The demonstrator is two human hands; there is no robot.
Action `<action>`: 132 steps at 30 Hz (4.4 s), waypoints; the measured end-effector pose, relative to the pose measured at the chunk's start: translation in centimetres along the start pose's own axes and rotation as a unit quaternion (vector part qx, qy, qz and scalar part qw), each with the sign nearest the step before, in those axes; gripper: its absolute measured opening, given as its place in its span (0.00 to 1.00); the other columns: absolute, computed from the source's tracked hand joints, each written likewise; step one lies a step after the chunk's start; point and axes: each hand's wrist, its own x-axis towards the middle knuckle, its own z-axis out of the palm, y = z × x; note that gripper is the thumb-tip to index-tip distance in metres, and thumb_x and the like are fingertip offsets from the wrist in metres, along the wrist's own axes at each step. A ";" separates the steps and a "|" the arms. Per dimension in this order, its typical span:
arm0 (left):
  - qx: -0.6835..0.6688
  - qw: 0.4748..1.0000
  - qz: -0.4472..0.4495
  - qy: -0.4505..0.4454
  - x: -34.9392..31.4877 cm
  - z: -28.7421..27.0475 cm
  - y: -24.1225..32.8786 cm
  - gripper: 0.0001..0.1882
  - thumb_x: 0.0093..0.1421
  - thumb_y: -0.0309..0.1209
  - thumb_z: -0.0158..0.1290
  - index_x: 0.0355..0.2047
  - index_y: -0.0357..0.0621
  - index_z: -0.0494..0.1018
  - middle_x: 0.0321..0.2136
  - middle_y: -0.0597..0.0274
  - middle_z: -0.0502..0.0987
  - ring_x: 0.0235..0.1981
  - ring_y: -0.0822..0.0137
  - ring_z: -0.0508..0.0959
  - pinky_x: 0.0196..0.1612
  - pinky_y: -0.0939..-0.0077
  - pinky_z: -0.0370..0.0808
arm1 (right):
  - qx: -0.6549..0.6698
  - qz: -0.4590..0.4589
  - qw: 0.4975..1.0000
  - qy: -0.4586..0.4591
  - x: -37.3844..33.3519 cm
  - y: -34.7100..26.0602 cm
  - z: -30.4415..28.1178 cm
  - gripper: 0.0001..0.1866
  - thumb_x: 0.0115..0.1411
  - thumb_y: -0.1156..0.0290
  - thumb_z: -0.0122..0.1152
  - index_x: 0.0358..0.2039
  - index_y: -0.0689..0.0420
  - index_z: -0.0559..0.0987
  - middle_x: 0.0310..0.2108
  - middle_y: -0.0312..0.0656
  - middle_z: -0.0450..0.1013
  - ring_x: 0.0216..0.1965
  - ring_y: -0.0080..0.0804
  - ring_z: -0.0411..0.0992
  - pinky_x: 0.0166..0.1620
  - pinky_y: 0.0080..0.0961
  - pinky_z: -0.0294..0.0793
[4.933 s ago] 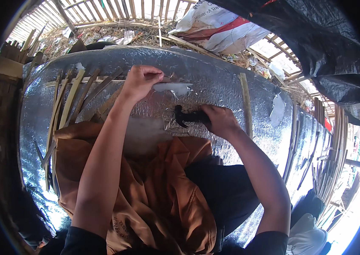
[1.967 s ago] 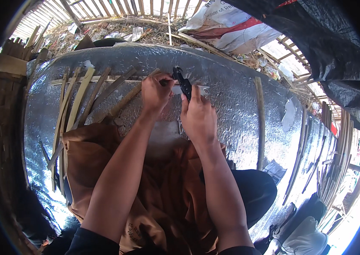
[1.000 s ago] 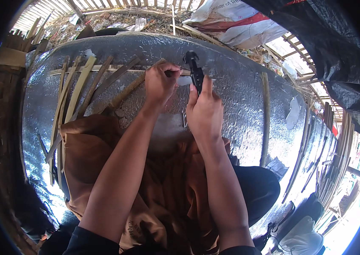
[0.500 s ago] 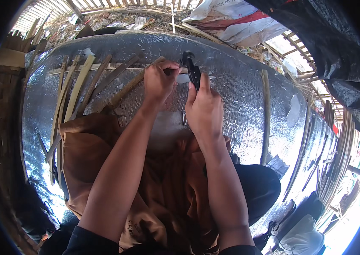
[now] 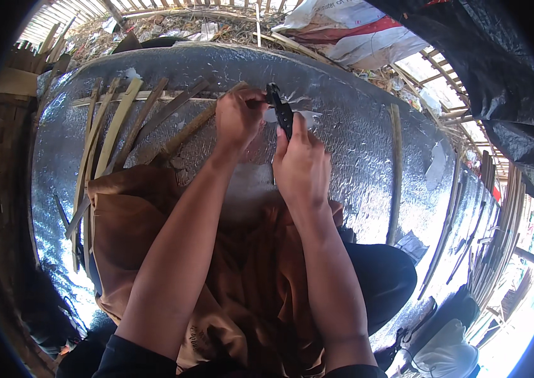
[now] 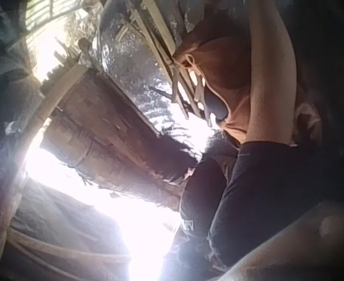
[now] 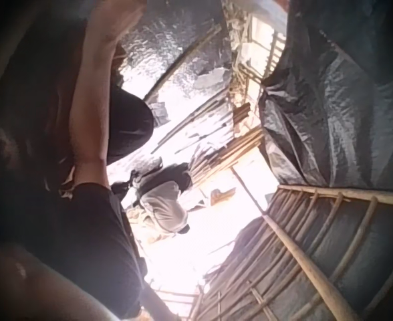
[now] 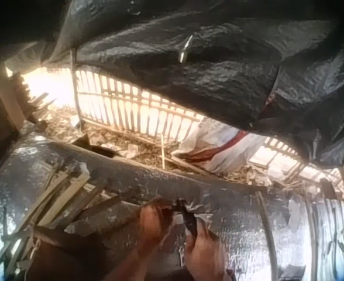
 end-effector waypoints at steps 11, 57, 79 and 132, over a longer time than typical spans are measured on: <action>-0.039 0.997 -0.061 -0.015 -0.3 -0.1 0.7 0.04 0.57 0.23 0.64 0.33 0.36 0.84 0.25 0.58 0.84 0.17 0.71 0.81 0.23 0.74 0.77 | 0.061 -0.063 0.989 0.120 -0.3 0.5 0.7 0.20 0.68 0.67 0.57 0.56 0.63 0.70 0.29 0.61 0.77 0.29 0.64 0.78 0.30 0.55 0.75; 0.013 0.993 0.086 0.083 -0.8 0.2 0.3 0.07 0.55 0.24 0.64 0.34 0.35 0.84 0.34 0.54 0.85 0.31 0.57 0.84 0.38 0.70 0.80 | 0.098 -0.027 0.989 0.103 0.5 1.0 0.0 0.14 0.66 0.70 0.59 0.50 0.58 0.74 0.35 0.56 0.79 0.34 0.61 0.79 0.34 0.51 0.78; 0.020 0.992 0.081 0.095 -1.2 0.4 1.0 0.04 0.56 0.24 0.60 0.30 0.42 0.84 0.36 0.57 0.85 0.34 0.51 0.84 0.39 0.62 0.80 | 0.081 -0.055 0.992 0.079 0.4 1.3 0.5 0.18 0.66 0.68 0.60 0.55 0.58 0.74 0.32 0.57 0.79 0.32 0.60 0.79 0.33 0.51 0.77; 0.001 0.996 -0.078 0.037 0.2 1.1 0.1 0.03 0.55 0.30 0.66 0.31 0.48 0.86 0.23 0.61 0.84 0.22 0.68 0.84 0.29 0.71 0.77 | 0.047 -0.097 0.985 0.133 0.2 1.4 1.4 0.19 0.67 0.66 0.58 0.56 0.60 0.75 0.36 0.57 0.80 0.36 0.60 0.80 0.35 0.48 0.79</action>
